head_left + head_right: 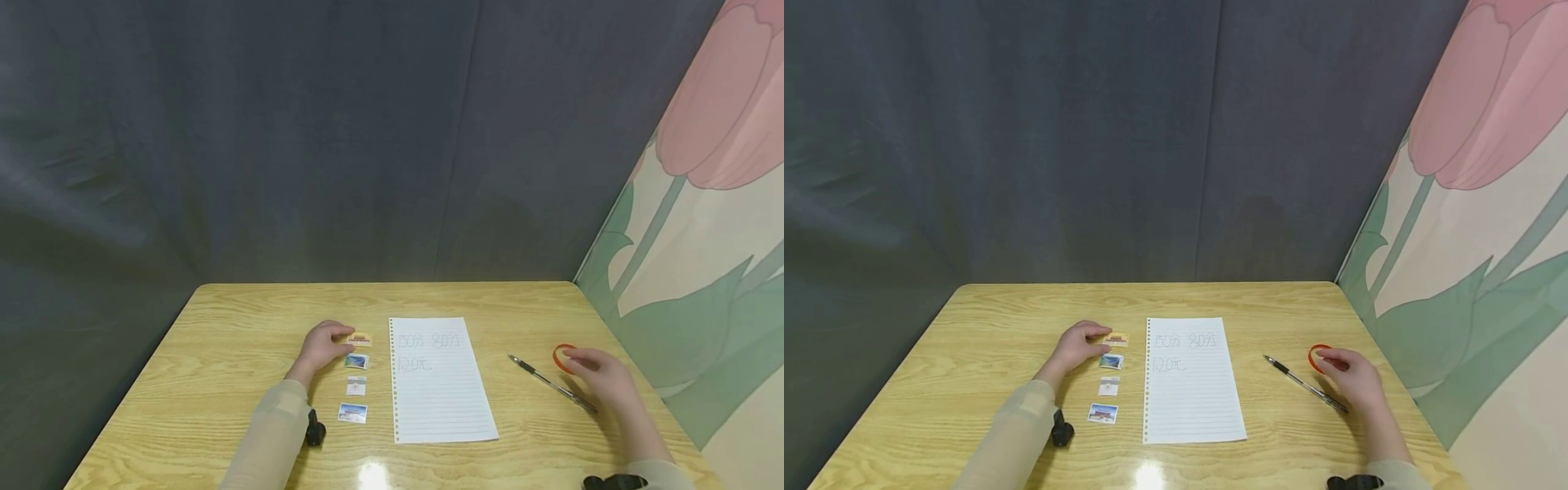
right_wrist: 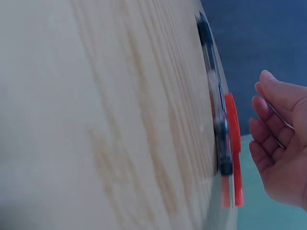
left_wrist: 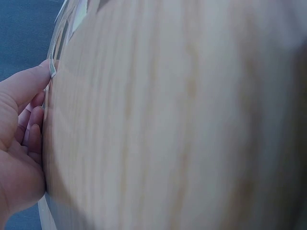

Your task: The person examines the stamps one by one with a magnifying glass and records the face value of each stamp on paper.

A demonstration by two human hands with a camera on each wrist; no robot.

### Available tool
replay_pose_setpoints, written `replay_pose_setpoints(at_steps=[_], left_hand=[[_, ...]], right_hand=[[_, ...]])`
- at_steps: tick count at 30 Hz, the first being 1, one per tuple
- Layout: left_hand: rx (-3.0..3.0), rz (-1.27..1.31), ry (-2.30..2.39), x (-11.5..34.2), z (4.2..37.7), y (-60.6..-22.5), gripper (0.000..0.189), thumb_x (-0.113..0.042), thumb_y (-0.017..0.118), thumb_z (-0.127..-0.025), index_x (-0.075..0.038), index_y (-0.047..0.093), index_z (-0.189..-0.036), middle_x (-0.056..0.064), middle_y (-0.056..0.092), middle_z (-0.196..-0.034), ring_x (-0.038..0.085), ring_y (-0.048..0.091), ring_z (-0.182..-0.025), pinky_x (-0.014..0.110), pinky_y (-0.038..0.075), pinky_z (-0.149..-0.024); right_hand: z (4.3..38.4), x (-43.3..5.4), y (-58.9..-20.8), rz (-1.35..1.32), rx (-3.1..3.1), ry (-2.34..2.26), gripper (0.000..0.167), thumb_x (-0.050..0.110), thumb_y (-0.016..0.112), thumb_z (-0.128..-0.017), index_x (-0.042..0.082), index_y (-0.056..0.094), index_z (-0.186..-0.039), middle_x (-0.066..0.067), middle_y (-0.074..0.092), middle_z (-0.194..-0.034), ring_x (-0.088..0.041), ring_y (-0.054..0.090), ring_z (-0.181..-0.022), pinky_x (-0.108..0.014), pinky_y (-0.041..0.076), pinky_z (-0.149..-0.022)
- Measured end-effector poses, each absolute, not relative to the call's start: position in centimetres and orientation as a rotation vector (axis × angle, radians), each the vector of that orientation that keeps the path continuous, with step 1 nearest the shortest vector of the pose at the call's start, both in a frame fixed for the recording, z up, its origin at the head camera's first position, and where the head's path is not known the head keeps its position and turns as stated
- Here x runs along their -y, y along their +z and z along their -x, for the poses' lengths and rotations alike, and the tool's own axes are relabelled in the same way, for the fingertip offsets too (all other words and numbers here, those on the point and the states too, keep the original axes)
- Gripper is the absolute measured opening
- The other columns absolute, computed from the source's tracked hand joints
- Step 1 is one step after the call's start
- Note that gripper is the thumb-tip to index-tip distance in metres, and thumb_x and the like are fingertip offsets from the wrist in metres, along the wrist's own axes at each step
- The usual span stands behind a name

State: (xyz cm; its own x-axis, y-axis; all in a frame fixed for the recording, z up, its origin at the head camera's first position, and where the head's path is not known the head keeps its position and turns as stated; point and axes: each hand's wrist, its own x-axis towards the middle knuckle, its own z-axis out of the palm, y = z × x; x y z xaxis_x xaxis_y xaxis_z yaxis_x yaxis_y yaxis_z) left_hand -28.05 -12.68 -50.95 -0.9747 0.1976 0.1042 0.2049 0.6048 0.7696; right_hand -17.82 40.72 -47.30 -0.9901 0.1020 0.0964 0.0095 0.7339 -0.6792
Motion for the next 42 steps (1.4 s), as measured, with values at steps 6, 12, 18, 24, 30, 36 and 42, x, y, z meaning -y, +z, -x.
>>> replay_pose_setpoints(at_steps=[6, 12, 18, 24, 30, 36, 42], left_hand=[[2.813, 0.35, -1.332, 12.7, 28.0, -50.8, 0.033, -0.013, 0.081, -0.083, -0.007, 0.074, -0.115, 0.01, 0.063, -0.12, 0.03, 0.058, -0.112, 0.046, 0.047, -0.098], [2.817, 0.369, -1.305, 12.7, 28.0, -50.8, 0.033, -0.013, 0.08, -0.084, -0.007, 0.074, -0.115, 0.01, 0.063, -0.119, 0.031, 0.057, -0.112, 0.047, 0.047, -0.098], [2.813, 0.354, -1.327, 12.7, 28.1, -50.9, 0.033, -0.013, 0.08, -0.084, -0.008, 0.074, -0.115, 0.01, 0.063, -0.12, 0.031, 0.057, -0.114, 0.046, 0.046, -0.1], [2.811, 0.364, -1.328, 12.7, 28.0, -50.8, 0.033, -0.013, 0.081, -0.083, -0.007, 0.074, -0.115, 0.01, 0.063, -0.119, 0.03, 0.057, -0.112, 0.046, 0.048, -0.098], [2.808, 0.349, -1.332, 12.7, 28.2, -51.1, 0.033, -0.012, 0.081, -0.083, -0.008, 0.074, -0.115, 0.01, 0.063, -0.12, 0.03, 0.057, -0.113, 0.045, 0.047, -0.099], [2.775, 0.412, -1.329, 12.9, 28.0, -51.1, 0.034, -0.014, 0.08, -0.084, -0.005, 0.074, -0.115, 0.012, 0.063, -0.118, 0.033, 0.057, -0.112, 0.048, 0.047, -0.098], [2.743, 0.449, -1.306, 12.9, 27.7, -51.0, 0.033, -0.016, 0.08, -0.084, -0.006, 0.074, -0.115, 0.013, 0.064, -0.117, 0.034, 0.057, -0.111, 0.048, 0.048, -0.097]], right_hand=[[18.4, -38.7, -47.4, -0.047, 2.836, 1.127, 0.04, 0.024, 0.071, -0.093, -0.003, 0.066, -0.122, -0.021, 0.065, -0.119, -0.014, 0.063, -0.098, -0.019, 0.051, -0.076], [18.5, -37.5, -47.8, -0.139, 2.83, 1.193, 0.043, 0.021, 0.074, -0.09, -0.003, 0.064, -0.125, -0.017, 0.067, -0.113, -0.011, 0.065, -0.094, -0.023, 0.054, -0.068], [18.8, -36.8, -48.3, -0.208, 2.854, 1.089, 0.044, 0.019, 0.077, -0.088, -0.004, 0.066, -0.123, -0.017, 0.069, -0.112, -0.026, 0.066, -0.098, -0.027, 0.055, -0.076], [18.9, -36.5, -48.6, -0.207, 2.856, 1.055, 0.044, 0.019, 0.08, -0.085, -0.004, 0.068, -0.12, -0.018, 0.069, -0.114, -0.032, 0.066, -0.1, -0.029, 0.054, -0.08], [19.0, -36.5, -48.9, -0.219, 2.855, 1.071, 0.04, 0.016, 0.08, -0.084, -0.003, 0.07, -0.118, -0.018, 0.069, -0.114, -0.024, 0.066, -0.099, -0.024, 0.052, -0.082], [19.2, -36.6, -49.4, -0.228, 2.834, 1.067, 0.038, 0.014, 0.081, -0.083, -0.002, 0.071, -0.116, -0.017, 0.07, -0.113, -0.017, 0.065, -0.097, -0.023, 0.052, -0.082], [19.1, -36.4, -49.6, -0.227, 2.814, 1.06, 0.034, 0.012, 0.081, -0.082, -0.001, 0.073, -0.112, -0.016, 0.071, -0.109, -0.015, 0.065, -0.094, -0.023, 0.052, -0.08]])
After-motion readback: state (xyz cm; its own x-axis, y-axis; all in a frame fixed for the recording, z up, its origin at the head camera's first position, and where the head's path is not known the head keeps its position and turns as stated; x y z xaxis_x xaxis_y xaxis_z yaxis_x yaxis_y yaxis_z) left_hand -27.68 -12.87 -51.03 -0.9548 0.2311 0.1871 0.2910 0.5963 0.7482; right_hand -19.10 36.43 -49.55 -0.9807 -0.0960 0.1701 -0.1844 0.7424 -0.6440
